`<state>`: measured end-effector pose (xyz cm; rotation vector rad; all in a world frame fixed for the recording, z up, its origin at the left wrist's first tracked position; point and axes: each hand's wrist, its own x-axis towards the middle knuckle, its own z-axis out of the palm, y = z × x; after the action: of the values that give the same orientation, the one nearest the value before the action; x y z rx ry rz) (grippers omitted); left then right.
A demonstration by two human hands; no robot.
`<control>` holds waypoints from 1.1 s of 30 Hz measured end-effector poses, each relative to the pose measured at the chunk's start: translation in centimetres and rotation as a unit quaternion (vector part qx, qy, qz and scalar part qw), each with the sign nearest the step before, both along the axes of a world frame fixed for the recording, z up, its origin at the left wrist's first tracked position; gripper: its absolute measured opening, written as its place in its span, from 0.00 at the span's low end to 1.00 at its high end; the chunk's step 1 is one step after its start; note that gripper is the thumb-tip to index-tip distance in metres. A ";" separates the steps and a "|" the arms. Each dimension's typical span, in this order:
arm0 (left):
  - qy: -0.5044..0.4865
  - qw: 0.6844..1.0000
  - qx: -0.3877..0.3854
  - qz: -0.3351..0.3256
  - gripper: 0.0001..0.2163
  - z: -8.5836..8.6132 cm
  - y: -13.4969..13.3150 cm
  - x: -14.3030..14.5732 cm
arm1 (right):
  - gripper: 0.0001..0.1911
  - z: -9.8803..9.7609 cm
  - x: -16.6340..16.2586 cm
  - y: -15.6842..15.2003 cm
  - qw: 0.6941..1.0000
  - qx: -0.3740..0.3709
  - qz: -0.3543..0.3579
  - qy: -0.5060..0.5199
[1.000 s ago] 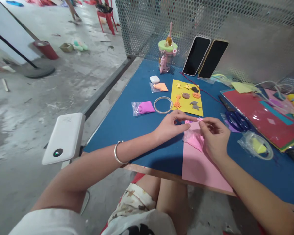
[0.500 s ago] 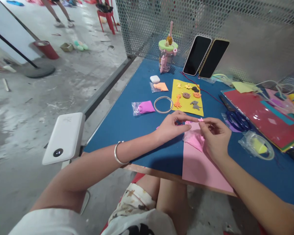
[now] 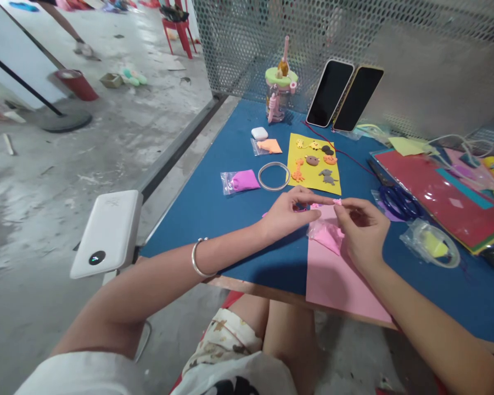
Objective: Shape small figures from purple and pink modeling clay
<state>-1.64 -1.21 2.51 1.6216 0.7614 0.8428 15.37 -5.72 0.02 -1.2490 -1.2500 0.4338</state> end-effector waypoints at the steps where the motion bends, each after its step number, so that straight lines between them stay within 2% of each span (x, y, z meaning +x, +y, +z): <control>1: 0.001 1.000 0.005 0.001 0.15 0.0 0.0 0.0 | 0.08 0.0 0.0 0.0 1.000 0.001 0.001 0.000; 8: 0.014 0.999 0.050 0.003 0.16 0.5 -0.3 -0.2 | 0.07 0.1 0.1 0.0 1.000 0.004 -0.002 -0.012; 13: 0.019 0.998 0.064 0.011 0.15 0.1 -0.2 -0.1 | 0.06 0.2 0.0 -0.1 1.000 0.002 0.006 -0.012; 17: 0.024 0.998 0.055 0.018 0.15 -0.2 -0.1 0.0 | 0.06 0.0 0.2 0.1 1.000 -0.002 0.006 -0.009; 25: -0.027 0.999 0.025 0.016 0.15 -0.3 0.0 0.0 | 0.07 0.1 0.1 0.1 1.000 -0.005 0.014 -0.016; 33: -0.026 0.999 0.027 0.006 0.14 -0.3 0.1 0.0 | 0.06 0.0 0.1 0.0 1.000 -0.001 0.014 -0.002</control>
<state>-1.63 -1.06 2.23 1.6377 0.7179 0.9165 15.49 -5.70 0.07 -1.2369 -1.2728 0.4532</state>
